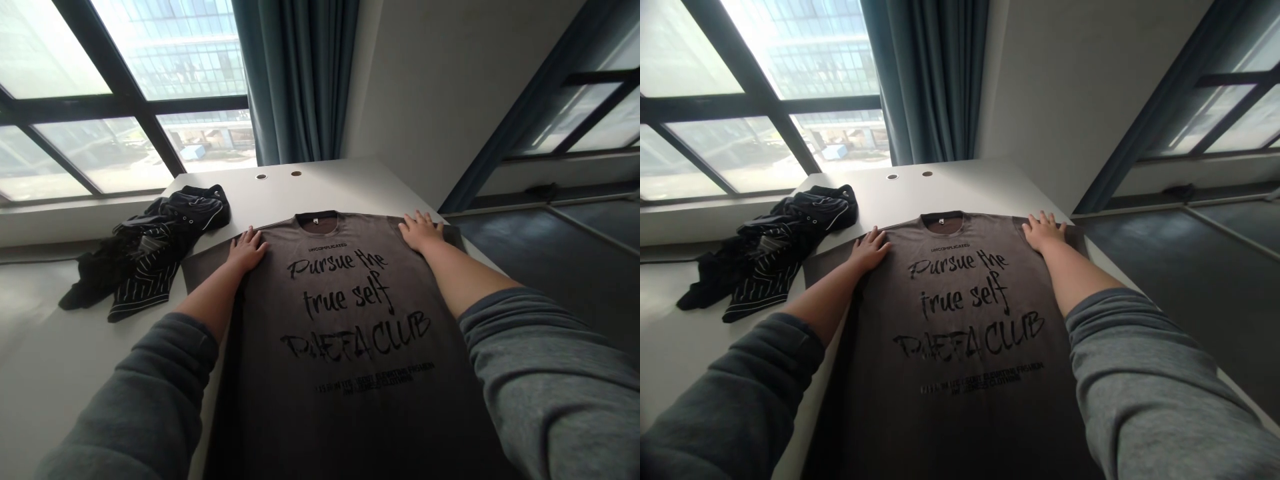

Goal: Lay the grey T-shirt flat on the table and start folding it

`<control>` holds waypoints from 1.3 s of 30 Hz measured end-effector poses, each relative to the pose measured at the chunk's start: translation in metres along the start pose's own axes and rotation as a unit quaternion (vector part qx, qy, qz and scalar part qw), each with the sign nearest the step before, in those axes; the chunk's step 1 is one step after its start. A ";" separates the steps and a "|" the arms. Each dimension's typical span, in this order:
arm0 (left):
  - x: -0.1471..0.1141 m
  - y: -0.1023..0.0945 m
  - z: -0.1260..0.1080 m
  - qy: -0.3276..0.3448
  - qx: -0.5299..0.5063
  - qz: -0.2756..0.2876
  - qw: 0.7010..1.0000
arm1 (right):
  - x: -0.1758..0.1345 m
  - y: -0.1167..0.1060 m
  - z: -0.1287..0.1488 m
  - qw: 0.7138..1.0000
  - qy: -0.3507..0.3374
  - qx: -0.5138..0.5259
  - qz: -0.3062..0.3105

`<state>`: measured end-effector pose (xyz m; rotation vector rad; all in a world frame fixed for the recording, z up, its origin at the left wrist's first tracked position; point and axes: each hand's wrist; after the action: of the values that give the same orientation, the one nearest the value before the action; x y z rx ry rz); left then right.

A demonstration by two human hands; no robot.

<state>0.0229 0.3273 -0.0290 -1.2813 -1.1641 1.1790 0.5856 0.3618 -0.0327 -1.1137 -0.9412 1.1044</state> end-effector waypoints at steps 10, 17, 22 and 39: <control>-0.056 0.001 0.073 -0.022 0.046 0.029 0.998 | -0.142 -0.015 0.024 0.959 -0.262 0.019 0.105; -0.123 -0.012 0.073 0.035 0.051 0.023 0.998 | -0.258 -0.022 0.001 0.951 -0.285 0.055 0.107; -0.217 -0.011 0.018 0.199 0.009 -0.028 0.980 | -0.334 -0.022 -0.008 0.938 -0.326 0.082 0.084; -0.408 0.026 -0.033 0.310 0.068 -0.123 0.940 | -0.397 -0.007 -0.031 0.963 -0.258 0.050 0.064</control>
<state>0.0316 -0.0829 -0.0394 -1.2318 -0.7300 0.5869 0.5334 -0.0329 -0.0468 -0.8236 -1.2104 1.5745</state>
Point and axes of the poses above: each hand's wrist, its own x-axis towards the middle knuckle, its own y-axis out of the palm, z = x × y, and after that the axes turned 8 degrees about x, right-handed
